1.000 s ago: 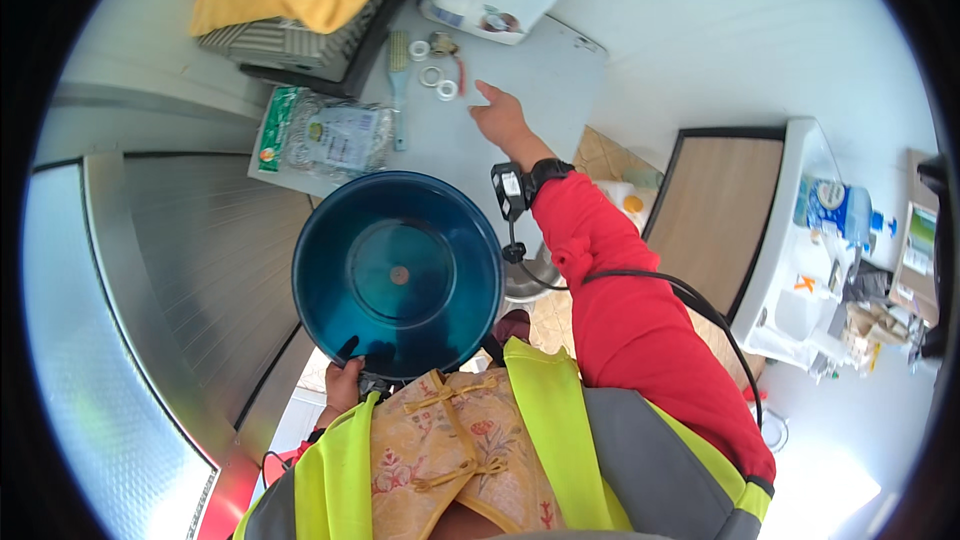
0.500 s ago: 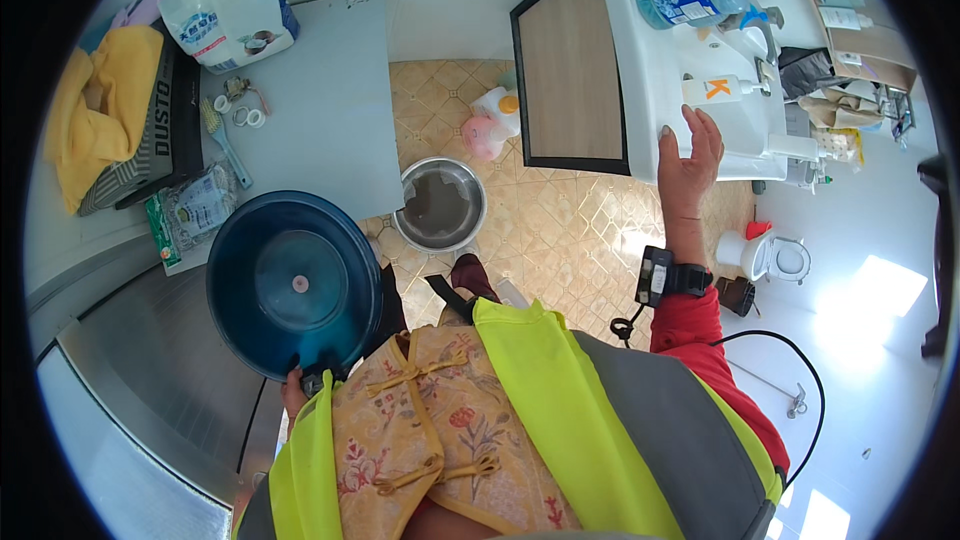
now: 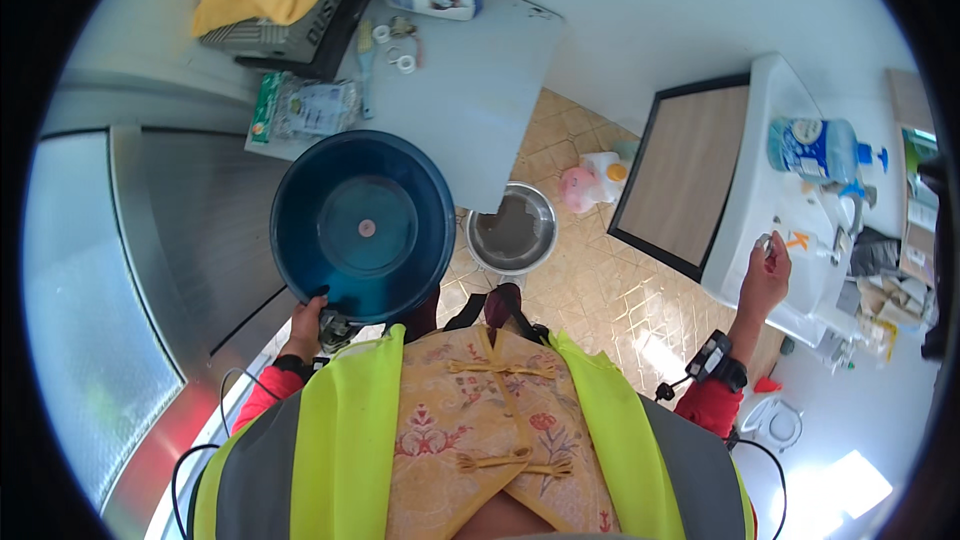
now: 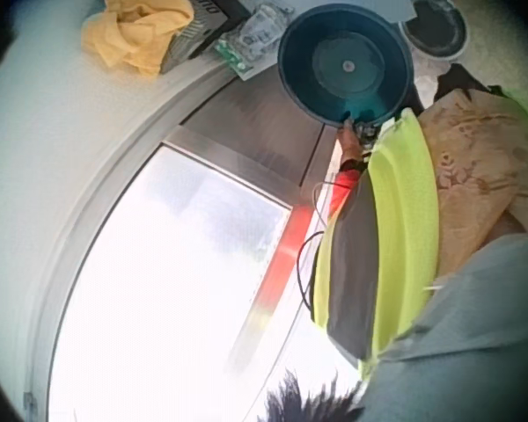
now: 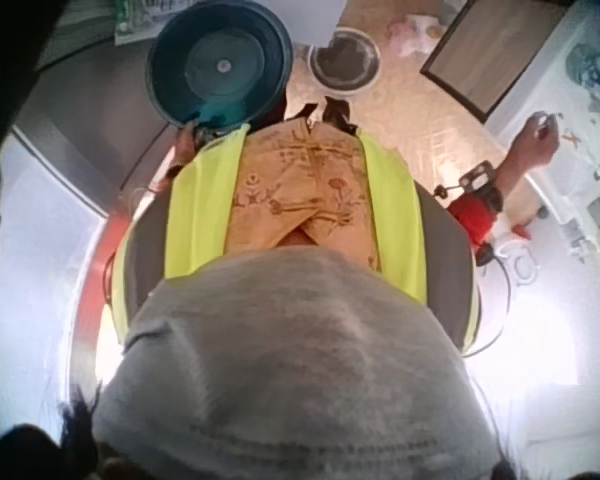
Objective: The person wrings out a cloth in a metal bowl, then wipes a glass door and a metal frame. They refill a blue basin with water from a sink and apply liquid soap to the cloth before continuing to wipe the sink area.
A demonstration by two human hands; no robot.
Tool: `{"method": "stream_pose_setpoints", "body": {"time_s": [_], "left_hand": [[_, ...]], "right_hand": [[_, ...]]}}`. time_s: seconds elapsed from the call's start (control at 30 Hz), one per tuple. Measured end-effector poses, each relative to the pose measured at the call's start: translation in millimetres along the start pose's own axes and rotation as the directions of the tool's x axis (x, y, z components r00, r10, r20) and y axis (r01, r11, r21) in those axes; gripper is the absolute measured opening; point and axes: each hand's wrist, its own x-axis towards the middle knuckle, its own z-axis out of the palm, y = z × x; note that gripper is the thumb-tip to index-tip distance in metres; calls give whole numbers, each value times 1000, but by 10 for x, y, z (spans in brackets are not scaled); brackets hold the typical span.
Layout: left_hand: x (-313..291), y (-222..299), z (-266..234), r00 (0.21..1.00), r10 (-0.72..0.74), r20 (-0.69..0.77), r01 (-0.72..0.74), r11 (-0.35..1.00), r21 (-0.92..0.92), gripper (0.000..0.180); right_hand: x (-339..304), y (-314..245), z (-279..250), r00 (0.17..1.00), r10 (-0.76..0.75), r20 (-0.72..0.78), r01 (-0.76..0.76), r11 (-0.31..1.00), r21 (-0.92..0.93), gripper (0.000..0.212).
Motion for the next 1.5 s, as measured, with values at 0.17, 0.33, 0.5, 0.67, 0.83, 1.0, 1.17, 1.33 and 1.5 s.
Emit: {"method": "stream_pose_setpoints", "body": {"time_s": [0.17,0.33,0.5,0.67,0.83,1.0,1.17,1.33,1.5], "left_hand": [[74,-80,-17,996,-94,-11,93,993,-71,36],[46,-151,17,996,-87,-24,84,990,-116,31],[18,-180,26,1000,-14,-18,11,990,-137,32],[11,-197,35,1000,1,-16,-3,990,-143,33],[-96,-102,105,1000,24,7,-23,995,-101,32],[-306,87,283,993,92,77,-83,990,-115,35],[43,297,855,978,174,113,-155,975,-160,26],[560,377,1286,973,195,124,-176,973,-152,23],[869,485,1507,964,200,178,-156,960,-234,42]], "right_hand": [[-384,-1086,1512,845,-293,447,146,931,335,39],[-931,-1644,3386,580,-381,720,349,915,203,45],[-936,-2083,4396,612,-339,714,396,913,94,49],[-644,-2570,4705,704,-337,625,254,941,222,51],[-726,-2386,4140,679,-309,666,132,944,303,48],[-1219,-1437,3237,576,-197,793,18,973,229,39],[-1693,-693,2419,614,115,781,-227,973,35,39],[-1568,-660,1561,648,115,753,-402,891,210,37],[-918,-742,784,888,-107,447,-133,871,473,29]]}}
